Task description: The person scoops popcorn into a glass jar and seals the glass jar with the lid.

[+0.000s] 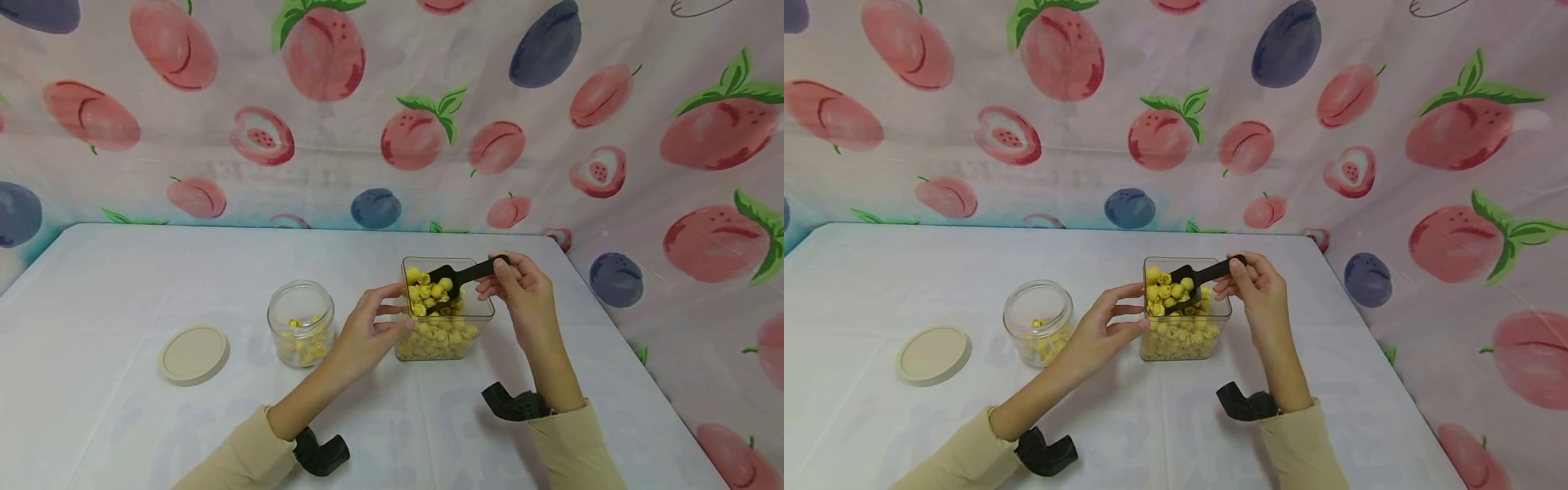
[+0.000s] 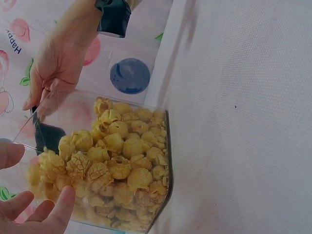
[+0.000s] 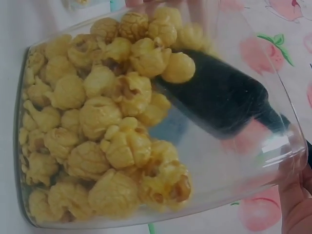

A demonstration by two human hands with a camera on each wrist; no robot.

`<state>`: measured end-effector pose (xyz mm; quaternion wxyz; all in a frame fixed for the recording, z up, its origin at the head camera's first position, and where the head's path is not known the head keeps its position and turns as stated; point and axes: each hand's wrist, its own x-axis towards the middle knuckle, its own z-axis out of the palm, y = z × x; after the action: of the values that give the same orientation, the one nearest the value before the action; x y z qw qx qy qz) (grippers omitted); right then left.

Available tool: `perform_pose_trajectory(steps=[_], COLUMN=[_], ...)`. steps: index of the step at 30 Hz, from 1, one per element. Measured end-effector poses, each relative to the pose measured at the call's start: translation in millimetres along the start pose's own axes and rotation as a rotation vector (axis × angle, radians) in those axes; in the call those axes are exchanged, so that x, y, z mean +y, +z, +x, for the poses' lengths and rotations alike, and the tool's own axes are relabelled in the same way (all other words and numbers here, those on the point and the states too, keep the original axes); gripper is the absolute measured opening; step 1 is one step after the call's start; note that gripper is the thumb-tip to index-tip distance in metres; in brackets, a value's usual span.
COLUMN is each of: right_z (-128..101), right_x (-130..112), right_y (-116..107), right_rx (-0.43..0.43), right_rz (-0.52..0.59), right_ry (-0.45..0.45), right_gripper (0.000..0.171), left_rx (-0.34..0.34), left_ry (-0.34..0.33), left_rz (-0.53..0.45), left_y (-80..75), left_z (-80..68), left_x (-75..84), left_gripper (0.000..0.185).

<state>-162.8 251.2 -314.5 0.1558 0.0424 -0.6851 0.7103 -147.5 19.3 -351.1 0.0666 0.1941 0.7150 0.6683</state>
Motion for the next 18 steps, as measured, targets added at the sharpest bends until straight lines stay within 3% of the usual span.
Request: perform_pose_trajectory(steps=[9, 18], right_z=[0.0, 1.2], right_x=[-4.6, -6.2], right_y=[-5.0, -5.1], right_rx=[-0.080, -0.017], right_rz=[-0.010, 0.078], right_ry=[0.048, 0.131], right_gripper=[0.017, 0.017], left_rx=[-0.011, -0.013], left_ry=[-0.006, -0.008], left_rz=[0.003, -0.009], left_y=[-0.4, -1.3], left_z=[-0.1, -0.4], left_x=[-0.6, -1.2], left_gripper=[0.054, 0.054])
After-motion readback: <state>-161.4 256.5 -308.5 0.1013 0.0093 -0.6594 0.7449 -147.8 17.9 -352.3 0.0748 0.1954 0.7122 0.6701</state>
